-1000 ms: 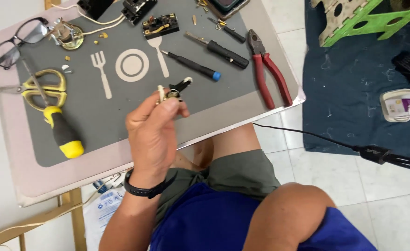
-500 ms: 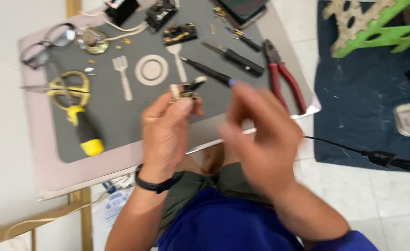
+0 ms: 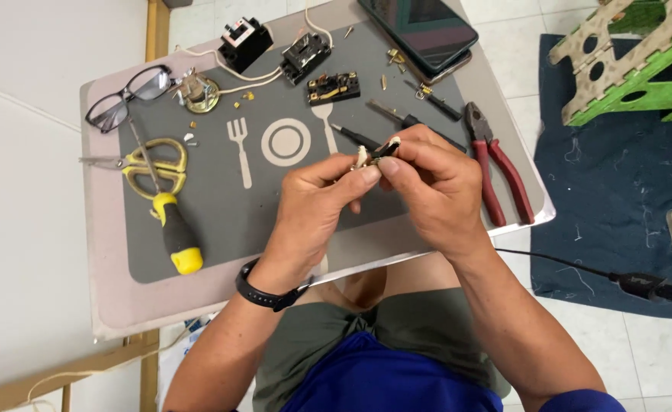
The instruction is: The person assembles small electrical components on a workbench. They use pliers to bend a metal piece and then attach it to a white plastic housing, followed by fitting a black plastic part onto the assembly.
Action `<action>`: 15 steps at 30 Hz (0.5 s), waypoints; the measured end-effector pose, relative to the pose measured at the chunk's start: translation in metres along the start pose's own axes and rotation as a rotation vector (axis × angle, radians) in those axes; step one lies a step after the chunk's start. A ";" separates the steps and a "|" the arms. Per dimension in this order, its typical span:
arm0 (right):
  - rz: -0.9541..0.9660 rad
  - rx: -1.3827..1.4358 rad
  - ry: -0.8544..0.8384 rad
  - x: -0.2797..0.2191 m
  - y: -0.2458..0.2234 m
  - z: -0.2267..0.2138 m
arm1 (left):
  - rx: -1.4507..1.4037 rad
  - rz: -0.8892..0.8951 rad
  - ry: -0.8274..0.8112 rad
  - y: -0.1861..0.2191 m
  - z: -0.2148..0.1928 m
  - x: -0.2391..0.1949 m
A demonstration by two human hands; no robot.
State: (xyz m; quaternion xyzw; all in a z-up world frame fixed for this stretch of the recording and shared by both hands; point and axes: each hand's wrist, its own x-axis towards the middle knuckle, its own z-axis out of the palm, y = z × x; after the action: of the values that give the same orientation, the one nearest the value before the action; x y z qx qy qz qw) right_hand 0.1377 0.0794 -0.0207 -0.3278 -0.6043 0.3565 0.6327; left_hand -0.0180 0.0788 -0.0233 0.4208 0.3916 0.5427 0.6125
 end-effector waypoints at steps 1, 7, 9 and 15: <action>-0.010 -0.017 -0.016 0.002 0.002 -0.003 | 0.076 0.049 -0.007 0.006 0.002 0.003; -0.072 -0.162 -0.126 0.021 0.000 -0.013 | 0.406 0.348 -0.161 0.013 -0.007 0.028; -0.097 -0.230 -0.164 0.026 -0.003 -0.012 | 0.490 0.450 -0.172 0.015 -0.010 0.032; -0.017 -0.143 -0.072 0.015 0.013 0.002 | 0.364 0.369 -0.122 -0.002 -0.016 0.041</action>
State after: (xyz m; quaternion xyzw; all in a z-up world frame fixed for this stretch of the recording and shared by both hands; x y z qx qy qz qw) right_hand 0.1356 0.0991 -0.0231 -0.3540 -0.6531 0.3187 0.5887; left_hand -0.0285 0.1207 -0.0319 0.6201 0.3617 0.5397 0.4397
